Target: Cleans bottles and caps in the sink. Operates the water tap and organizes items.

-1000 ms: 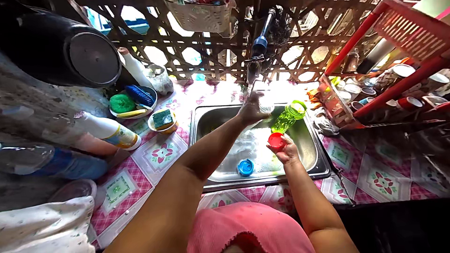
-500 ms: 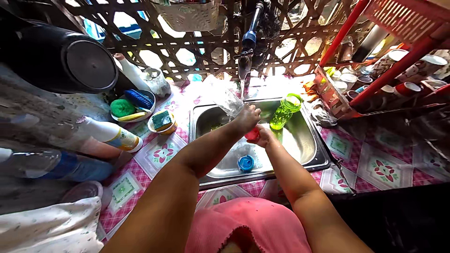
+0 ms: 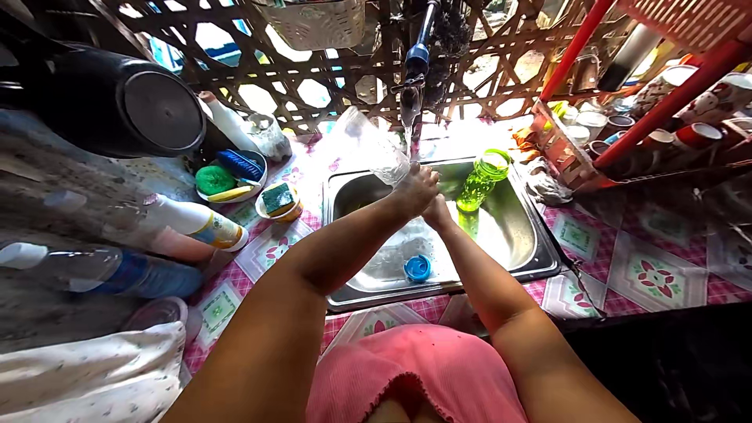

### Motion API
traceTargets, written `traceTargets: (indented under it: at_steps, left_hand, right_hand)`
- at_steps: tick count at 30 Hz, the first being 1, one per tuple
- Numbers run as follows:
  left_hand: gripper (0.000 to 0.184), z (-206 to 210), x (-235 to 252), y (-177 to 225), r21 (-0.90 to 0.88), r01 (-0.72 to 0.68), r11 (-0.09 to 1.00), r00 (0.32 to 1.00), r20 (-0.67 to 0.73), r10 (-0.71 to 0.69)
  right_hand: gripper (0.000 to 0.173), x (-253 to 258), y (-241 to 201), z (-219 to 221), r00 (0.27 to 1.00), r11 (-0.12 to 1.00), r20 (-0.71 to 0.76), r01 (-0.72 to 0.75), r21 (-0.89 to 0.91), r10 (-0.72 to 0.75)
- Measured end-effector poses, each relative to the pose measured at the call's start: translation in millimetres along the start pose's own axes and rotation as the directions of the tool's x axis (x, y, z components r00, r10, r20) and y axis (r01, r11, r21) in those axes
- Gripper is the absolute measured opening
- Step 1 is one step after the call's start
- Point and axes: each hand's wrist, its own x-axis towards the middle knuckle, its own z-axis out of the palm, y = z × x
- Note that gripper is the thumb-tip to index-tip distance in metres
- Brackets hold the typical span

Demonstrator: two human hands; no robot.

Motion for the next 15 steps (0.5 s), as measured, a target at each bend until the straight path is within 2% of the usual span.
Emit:
traceTargets:
  at_steps: [1, 2, 4, 6, 10, 15]
  left_hand:
    - [0.031, -7.7, 0.6, -1.2, -0.067, 0.013, 0.998, 1.000, -0.024, -0.015]
    - [0.040, -16.6, 2.0, -2.1, -0.143, 0.037, 0.989, 0.999, -0.020, -0.040]
    - [0.066, -29.7, 7.4, -6.9, -0.299, 0.091, 0.950, 0.996, 0.008, -0.093]
    - [0.080, -32.3, 12.9, -16.5, -0.476, 0.089, 0.875, 0.994, -0.019, -0.111]
    - [0.084, -8.8, 14.3, -44.4, -0.752, -0.021, 0.659, 0.983, -0.136, -0.123]
    - [0.095, 49.7, 7.0, -59.6, -0.933, 0.109, 0.344, 0.926, -0.030, -0.375]
  right_hand:
    - [0.022, 0.6, 6.7, -8.5, 0.999, 1.000, -0.031, 0.028, -0.005, -0.028]
    - [0.020, -2.0, 10.6, -18.0, 0.999, 0.999, -0.054, -0.002, 0.035, 0.004]
    - [0.017, -10.6, 17.1, -32.2, 0.982, 0.977, -0.128, -0.117, 0.180, 0.142]
    - [0.019, -27.8, 12.9, -45.9, 0.953, 0.918, -0.111, -0.233, 0.321, 0.281]
    - [0.024, -60.4, 24.5, -54.1, 0.906, 0.817, -0.084, -0.332, 0.471, 0.416]
    - [0.024, -87.1, 26.6, -56.1, 0.766, 0.617, -0.063, -0.464, 0.636, 0.640]
